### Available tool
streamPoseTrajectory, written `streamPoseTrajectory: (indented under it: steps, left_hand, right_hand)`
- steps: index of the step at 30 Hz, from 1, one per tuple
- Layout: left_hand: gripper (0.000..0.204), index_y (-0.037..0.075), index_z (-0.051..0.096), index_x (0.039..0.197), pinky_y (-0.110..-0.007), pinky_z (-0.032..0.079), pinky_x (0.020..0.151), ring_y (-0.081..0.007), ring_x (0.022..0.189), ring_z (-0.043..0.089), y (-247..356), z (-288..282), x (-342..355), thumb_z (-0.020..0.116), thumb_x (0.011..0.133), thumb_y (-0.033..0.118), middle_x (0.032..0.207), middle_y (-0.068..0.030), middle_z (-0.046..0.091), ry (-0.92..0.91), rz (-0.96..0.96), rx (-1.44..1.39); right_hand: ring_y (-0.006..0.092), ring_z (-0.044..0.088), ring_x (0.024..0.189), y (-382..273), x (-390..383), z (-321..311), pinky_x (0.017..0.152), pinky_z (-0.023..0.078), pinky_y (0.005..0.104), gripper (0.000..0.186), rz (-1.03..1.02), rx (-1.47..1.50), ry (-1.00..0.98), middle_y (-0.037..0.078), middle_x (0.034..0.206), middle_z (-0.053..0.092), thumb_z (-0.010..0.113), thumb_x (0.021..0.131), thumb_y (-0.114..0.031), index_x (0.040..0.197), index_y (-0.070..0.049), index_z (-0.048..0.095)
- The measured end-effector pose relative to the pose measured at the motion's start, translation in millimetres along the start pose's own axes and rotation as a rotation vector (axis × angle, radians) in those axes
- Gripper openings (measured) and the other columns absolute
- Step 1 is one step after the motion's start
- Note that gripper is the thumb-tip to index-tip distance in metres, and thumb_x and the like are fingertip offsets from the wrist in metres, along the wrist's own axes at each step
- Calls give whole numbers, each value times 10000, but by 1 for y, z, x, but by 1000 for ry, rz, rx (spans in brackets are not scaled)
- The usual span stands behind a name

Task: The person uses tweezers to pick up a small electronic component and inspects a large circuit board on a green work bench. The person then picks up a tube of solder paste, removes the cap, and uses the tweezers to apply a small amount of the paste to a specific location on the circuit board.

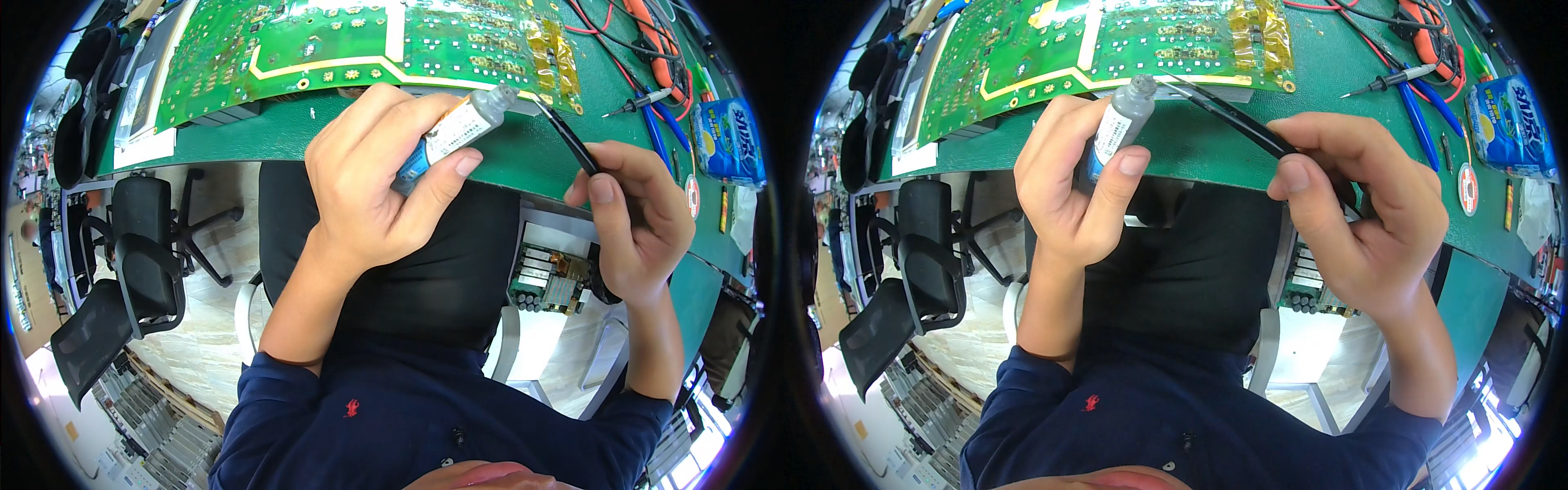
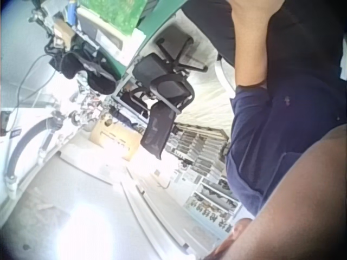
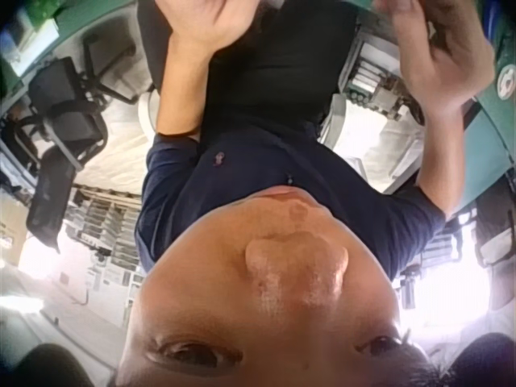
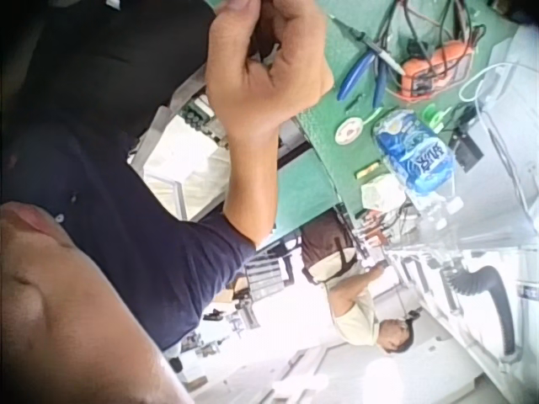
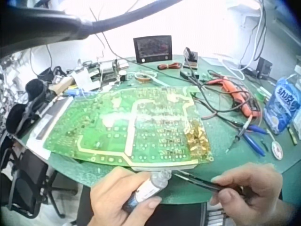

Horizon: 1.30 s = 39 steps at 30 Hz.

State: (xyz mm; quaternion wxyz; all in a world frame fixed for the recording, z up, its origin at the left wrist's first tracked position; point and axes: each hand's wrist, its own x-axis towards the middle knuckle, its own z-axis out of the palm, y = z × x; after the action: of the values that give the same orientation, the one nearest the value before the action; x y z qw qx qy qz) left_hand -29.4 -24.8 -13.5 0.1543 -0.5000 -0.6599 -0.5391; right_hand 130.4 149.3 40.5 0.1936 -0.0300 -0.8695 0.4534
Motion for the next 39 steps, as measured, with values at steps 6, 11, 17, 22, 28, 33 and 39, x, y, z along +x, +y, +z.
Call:
streamPoseTrajectory:
  steps: [6, 11, 17, 22, 28, 33, 39]
  left_hand:
    - [306, -62, 627, 1010, -246, 396, 597, -168, 660, 513, 2, -4, -1, 704, 799, 146, 781, -99, 574, -78, 6, -32]
    - [309, -62, 629, 1008, -244, 390, 589, -169, 651, 510, 2, -4, -1, 703, 801, 153, 774, -99, 570, -77, 16, -33]
    - [299, 21, 671, 943, -295, 436, 517, -218, 587, 567, 1, -1, 1, 757, 688, 151, 733, -80, 597, -13, 6, -9]
    - [307, -59, 633, 1002, -247, 389, 577, -170, 635, 506, 1, -4, -1, 706, 796, 156, 757, -96, 564, -68, 25, -25]
    - [295, 28, 671, 943, -295, 433, 514, -218, 584, 567, 1, -1, 0, 756, 691, 155, 732, -76, 594, -10, 0, -1]
    - [301, 28, 670, 948, -296, 434, 515, -219, 585, 567, 2, -1, 1, 758, 690, 155, 732, -76, 595, -13, -1, -1]
    - [294, 18, 668, 950, -293, 432, 515, -216, 582, 561, 1, 0, 1, 754, 692, 131, 729, -84, 593, 4, 9, -20]
  right_hand:
    - [121, 616, 744, -4, 2, 0, 678, 486, 219, 201, 12, -12, -25, 119, 837, 638, 506, 937, 4, 1102, 110, 547]
    - [122, 616, 747, -3, 2, -1, 681, 488, 221, 200, -15, -18, -30, 121, 834, 639, 502, 935, 14, 1104, 111, 547]
    - [91, 629, 643, 0, 5, 7, 563, 456, 183, 161, -55, 8, 92, 81, 725, 648, 584, 861, 51, 1014, 80, 623]
    - [96, 632, 644, 0, 5, 6, 561, 458, 182, 161, -74, -13, 80, 84, 730, 647, 585, 862, 56, 1017, 79, 623]
    - [104, 639, 655, 0, 5, 7, 576, 473, 191, 163, -77, -13, 79, 87, 729, 647, 584, 862, 64, 1019, 81, 622]
    - [113, 646, 670, -1, 5, 7, 586, 480, 196, 160, -92, -24, 81, 92, 737, 648, 583, 864, 66, 1018, 88, 619]
    - [82, 589, 664, -1, 5, 0, 572, 427, 182, 196, -99, -45, 74, 98, 795, 647, 520, 939, -19, 1106, 71, 568]
